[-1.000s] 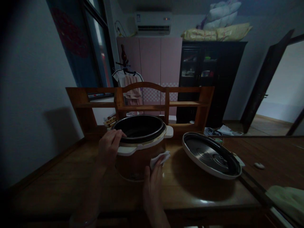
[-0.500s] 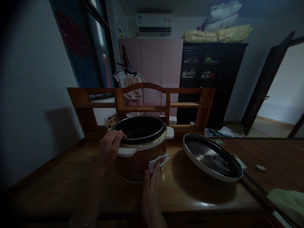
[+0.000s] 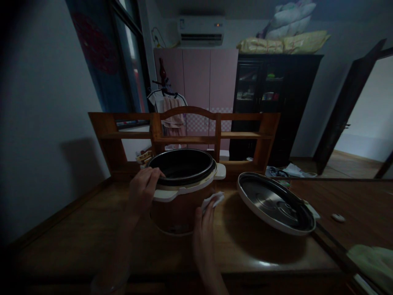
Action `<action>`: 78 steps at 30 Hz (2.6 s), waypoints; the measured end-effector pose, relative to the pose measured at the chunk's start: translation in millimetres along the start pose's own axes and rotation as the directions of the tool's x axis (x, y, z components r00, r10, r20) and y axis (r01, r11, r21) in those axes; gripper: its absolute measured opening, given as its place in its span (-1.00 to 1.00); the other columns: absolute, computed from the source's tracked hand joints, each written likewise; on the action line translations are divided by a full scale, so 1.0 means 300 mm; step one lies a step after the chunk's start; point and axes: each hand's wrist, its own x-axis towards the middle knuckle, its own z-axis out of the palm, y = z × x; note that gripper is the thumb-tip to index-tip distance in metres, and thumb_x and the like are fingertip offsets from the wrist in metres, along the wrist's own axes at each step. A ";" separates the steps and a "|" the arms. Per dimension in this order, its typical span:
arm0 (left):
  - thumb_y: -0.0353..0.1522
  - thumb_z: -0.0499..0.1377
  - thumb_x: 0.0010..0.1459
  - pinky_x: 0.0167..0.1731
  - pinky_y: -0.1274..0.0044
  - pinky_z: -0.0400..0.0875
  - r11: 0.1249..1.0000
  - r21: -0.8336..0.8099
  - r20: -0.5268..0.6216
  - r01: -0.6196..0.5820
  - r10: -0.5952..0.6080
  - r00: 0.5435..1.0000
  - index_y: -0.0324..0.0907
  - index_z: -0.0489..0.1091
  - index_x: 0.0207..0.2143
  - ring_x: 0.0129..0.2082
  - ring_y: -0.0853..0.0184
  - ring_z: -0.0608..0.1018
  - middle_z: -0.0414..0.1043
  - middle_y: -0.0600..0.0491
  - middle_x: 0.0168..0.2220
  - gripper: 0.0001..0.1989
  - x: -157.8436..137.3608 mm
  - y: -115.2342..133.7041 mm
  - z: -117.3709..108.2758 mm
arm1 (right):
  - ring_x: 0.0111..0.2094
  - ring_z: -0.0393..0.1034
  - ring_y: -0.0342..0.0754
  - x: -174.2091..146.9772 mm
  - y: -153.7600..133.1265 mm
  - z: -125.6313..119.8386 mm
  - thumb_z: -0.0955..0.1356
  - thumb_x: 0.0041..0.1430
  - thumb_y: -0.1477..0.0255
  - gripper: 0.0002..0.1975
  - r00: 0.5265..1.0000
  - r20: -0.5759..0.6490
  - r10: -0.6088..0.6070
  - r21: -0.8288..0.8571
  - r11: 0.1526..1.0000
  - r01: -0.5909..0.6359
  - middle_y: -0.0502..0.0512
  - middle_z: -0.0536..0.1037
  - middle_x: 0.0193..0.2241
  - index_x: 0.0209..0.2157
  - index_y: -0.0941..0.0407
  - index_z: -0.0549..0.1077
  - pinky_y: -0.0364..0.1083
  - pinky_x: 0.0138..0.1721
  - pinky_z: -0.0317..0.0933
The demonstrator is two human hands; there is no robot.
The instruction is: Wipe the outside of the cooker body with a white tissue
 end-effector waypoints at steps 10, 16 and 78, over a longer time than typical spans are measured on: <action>-0.22 -0.11 0.35 -0.16 0.43 0.28 1.000 0.006 -0.014 -0.002 0.002 1.000 -0.12 0.39 -0.45 -0.28 0.29 0.46 0.43 0.05 -0.41 -0.60 0.000 0.001 0.003 | 0.40 -0.59 0.03 -0.072 0.030 0.040 0.09 0.39 0.06 -0.25 1.000 -0.007 -0.001 -0.043 0.999 0.000 0.03 -0.49 0.40 0.39 0.05 -0.40 0.25 0.36 -0.48; -0.23 -0.11 0.35 -0.15 0.42 0.28 1.000 0.001 -0.001 0.003 -0.003 1.000 -0.12 0.40 -0.44 -0.27 0.29 0.46 0.43 0.04 -0.41 -0.60 0.001 0.004 -0.002 | 0.40 -0.59 0.04 -0.041 0.007 0.020 0.10 0.38 0.06 -0.23 1.000 -0.002 -0.010 -0.044 0.999 0.010 0.06 -0.48 0.41 0.39 0.07 -0.40 0.25 0.36 -0.47; -0.23 -0.10 0.35 -0.17 0.43 0.27 1.000 0.005 0.000 -0.004 0.004 1.000 -0.13 0.40 -0.44 -0.27 0.30 0.46 0.43 0.05 -0.40 -0.61 0.000 -0.006 0.002 | 0.41 -0.55 0.06 -0.008 -0.035 -0.019 0.16 0.39 0.12 -0.24 0.987 0.047 -0.156 -0.194 0.968 0.162 0.01 -0.44 0.41 0.39 0.01 -0.40 0.23 0.37 -0.37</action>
